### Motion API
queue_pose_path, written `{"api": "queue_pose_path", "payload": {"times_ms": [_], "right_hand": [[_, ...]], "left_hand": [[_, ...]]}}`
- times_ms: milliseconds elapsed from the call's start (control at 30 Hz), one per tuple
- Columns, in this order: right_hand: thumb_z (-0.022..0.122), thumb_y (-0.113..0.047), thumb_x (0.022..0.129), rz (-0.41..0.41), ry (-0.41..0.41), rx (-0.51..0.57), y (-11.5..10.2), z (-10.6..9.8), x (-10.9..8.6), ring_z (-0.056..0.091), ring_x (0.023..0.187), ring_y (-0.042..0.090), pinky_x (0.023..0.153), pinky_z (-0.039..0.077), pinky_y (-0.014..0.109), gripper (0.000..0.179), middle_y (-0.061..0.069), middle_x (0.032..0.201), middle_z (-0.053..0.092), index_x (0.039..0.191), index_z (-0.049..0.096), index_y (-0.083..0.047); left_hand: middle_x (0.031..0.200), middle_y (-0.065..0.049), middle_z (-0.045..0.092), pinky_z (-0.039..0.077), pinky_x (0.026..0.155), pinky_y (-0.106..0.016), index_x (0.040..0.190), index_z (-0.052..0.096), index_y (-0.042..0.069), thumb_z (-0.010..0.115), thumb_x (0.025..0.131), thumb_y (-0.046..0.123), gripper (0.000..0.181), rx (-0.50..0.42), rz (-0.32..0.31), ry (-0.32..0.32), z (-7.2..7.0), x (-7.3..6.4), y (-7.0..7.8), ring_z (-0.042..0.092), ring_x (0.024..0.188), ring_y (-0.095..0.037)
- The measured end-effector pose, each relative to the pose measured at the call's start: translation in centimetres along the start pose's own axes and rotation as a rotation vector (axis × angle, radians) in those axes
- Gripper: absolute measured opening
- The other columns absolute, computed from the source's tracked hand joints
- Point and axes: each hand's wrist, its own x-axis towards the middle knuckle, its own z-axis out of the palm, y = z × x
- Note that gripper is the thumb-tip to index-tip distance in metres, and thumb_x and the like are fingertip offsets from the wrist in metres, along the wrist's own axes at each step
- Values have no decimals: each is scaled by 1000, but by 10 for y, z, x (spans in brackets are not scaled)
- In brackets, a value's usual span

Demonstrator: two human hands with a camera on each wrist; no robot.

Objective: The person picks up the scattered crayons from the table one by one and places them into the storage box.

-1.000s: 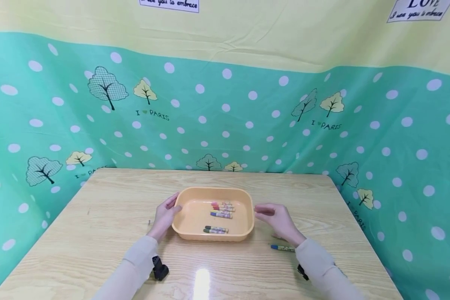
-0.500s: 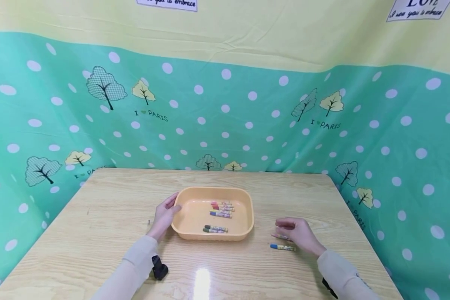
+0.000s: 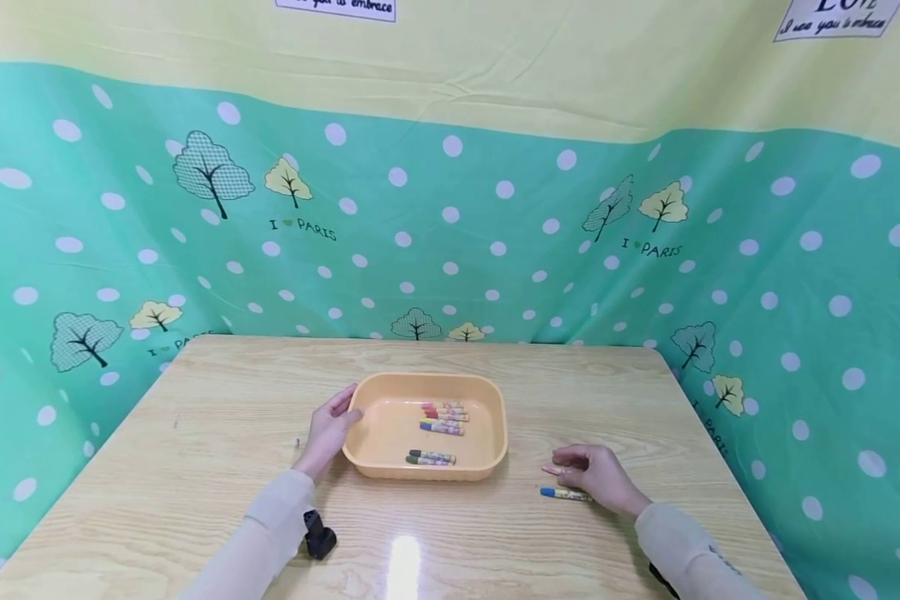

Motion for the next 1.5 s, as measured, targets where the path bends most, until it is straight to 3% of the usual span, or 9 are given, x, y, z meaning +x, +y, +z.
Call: {"api": "queue_pose_path", "payload": {"times_ms": [167, 433, 633, 833, 1133, 1500], "right_hand": [[70, -8, 76, -14, 35, -66, 0, 1, 2, 62, 83, 12, 67, 53, 17, 24, 4, 93, 69, 100, 69, -6], [71, -12, 76, -12, 44, -72, -8, -3, 3, 63, 86, 14, 68, 54, 18, 25, 8, 99, 69, 100, 70, -7], [70, -15, 79, -65, 101, -45, -29, -11, 3, 65, 89, 16, 71, 56, 17, 26, 10, 103, 69, 103, 69, -7], [69, -21, 80, -86, 104, 61, -61, -11, 10, 65, 88, 11, 72, 57, 19, 33, 12, 105, 68, 107, 67, -3], [71, -16, 77, -145, 45, 186, -106, 22, 32, 65, 90, 13, 75, 56, 19, 30, 12, 105, 68, 104, 68, -2], [71, -8, 76, -172, 8, 196, -131, 70, 57, 66, 86, 17, 72, 57, 21, 25, 10, 100, 70, 101, 69, -5]], "left_hand": [[140, -20, 41, 41, 104, -40, 136, 42, 6, 53, 85, -2, 53, -1, -2, 3, 0, 1, -1, 41, 128, -32], [140, -20, 41, 42, 104, -39, 136, 42, 6, 53, 85, -2, 53, -14, 2, 2, -1, 1, -1, 41, 128, -32], [140, -20, 41, 42, 103, -39, 136, 42, 6, 53, 84, -2, 53, -13, 5, 3, -2, 1, -1, 42, 127, -33], [140, -20, 41, 42, 103, -38, 136, 41, 5, 53, 84, -3, 54, -17, 8, -4, -2, 0, 0, 41, 127, -33], [137, -21, 43, 43, 102, -38, 135, 43, 3, 54, 83, -3, 53, -11, 23, 13, -2, 0, -2, 43, 126, -33], [138, -21, 43, 43, 102, -38, 135, 43, 5, 54, 84, -1, 53, -9, 29, 13, 0, -2, -1, 43, 126, -32]]}}
